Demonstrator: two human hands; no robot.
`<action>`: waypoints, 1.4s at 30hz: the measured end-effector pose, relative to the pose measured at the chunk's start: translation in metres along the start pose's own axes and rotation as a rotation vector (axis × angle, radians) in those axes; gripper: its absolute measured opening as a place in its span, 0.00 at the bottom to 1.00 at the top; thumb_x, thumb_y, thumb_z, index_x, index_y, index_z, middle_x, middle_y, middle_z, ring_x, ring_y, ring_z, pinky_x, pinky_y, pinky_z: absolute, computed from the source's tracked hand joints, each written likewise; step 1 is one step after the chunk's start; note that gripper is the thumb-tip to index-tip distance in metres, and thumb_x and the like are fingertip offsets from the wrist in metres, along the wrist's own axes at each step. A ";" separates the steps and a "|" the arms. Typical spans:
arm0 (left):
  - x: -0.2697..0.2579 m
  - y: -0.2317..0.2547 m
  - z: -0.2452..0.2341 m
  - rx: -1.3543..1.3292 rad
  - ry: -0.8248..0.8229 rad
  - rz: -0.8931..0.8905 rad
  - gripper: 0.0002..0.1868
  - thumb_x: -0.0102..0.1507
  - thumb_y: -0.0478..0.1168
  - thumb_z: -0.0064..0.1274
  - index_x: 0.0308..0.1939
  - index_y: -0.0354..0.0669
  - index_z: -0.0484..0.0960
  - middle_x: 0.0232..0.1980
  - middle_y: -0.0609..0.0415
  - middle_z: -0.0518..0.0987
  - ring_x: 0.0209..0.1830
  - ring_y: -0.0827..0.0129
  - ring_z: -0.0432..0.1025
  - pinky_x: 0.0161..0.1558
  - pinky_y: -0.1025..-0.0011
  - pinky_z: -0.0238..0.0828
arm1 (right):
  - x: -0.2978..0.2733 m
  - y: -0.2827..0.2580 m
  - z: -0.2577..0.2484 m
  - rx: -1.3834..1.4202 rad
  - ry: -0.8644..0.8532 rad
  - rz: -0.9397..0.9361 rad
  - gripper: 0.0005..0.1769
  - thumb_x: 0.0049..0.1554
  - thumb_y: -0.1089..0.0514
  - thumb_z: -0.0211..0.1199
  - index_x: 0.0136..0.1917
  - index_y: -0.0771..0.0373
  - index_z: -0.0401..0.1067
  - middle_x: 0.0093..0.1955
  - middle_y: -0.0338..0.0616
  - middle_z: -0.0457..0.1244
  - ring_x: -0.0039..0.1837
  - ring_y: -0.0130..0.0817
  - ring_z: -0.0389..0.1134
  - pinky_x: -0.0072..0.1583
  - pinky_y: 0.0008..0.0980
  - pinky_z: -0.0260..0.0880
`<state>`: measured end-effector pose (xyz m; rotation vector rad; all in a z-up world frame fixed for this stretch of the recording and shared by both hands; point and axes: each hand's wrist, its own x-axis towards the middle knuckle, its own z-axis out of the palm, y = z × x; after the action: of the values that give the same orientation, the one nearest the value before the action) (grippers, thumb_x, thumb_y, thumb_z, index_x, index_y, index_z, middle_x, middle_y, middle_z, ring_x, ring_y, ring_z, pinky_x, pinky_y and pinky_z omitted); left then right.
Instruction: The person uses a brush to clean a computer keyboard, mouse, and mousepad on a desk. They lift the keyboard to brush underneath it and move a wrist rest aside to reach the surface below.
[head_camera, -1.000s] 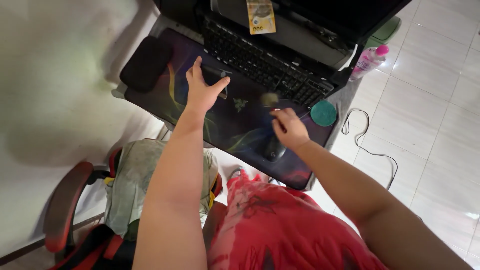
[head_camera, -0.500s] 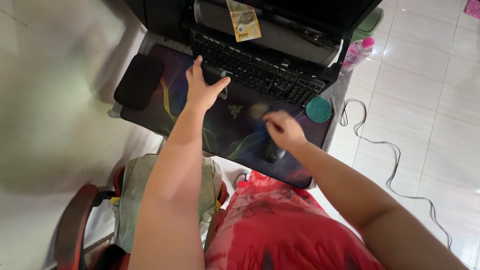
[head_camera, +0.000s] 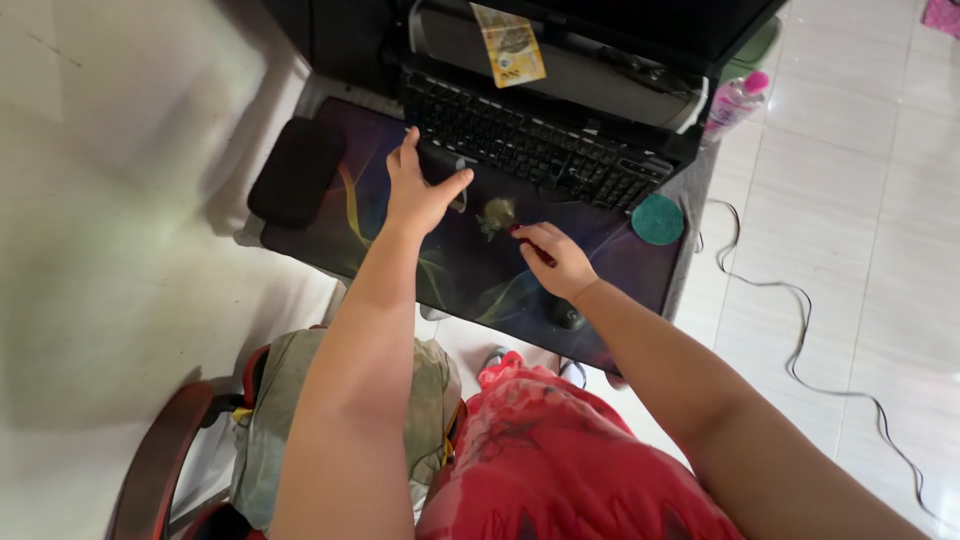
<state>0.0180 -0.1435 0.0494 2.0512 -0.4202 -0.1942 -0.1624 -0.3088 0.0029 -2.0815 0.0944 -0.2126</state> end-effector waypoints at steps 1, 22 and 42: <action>0.000 -0.002 -0.004 -0.024 0.000 -0.013 0.53 0.50 0.49 0.66 0.69 0.42 0.48 0.65 0.42 0.52 0.63 0.53 0.59 0.58 0.65 0.65 | 0.004 0.001 0.002 -0.107 0.088 0.034 0.11 0.53 0.60 0.55 0.51 0.60 0.69 0.44 0.48 0.61 0.43 0.44 0.64 0.45 0.37 0.66; -0.034 -0.059 -0.045 -0.072 0.118 -0.047 0.53 0.49 0.49 0.66 0.69 0.40 0.50 0.64 0.40 0.53 0.63 0.53 0.59 0.60 0.63 0.63 | -0.026 -0.036 0.022 0.128 -0.385 -0.056 0.11 0.53 0.61 0.57 0.50 0.56 0.72 0.46 0.48 0.63 0.48 0.41 0.67 0.51 0.34 0.68; -0.043 -0.020 0.020 0.169 -0.059 0.045 0.53 0.48 0.51 0.68 0.69 0.44 0.51 0.64 0.42 0.54 0.62 0.51 0.61 0.58 0.65 0.63 | -0.047 -0.017 -0.031 0.141 -0.565 0.180 0.08 0.53 0.59 0.54 0.44 0.58 0.73 0.42 0.42 0.66 0.44 0.40 0.67 0.45 0.34 0.67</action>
<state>-0.0239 -0.1344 0.0202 2.2032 -0.5347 -0.1981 -0.2147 -0.3197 0.0273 -1.9063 -0.0747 0.4653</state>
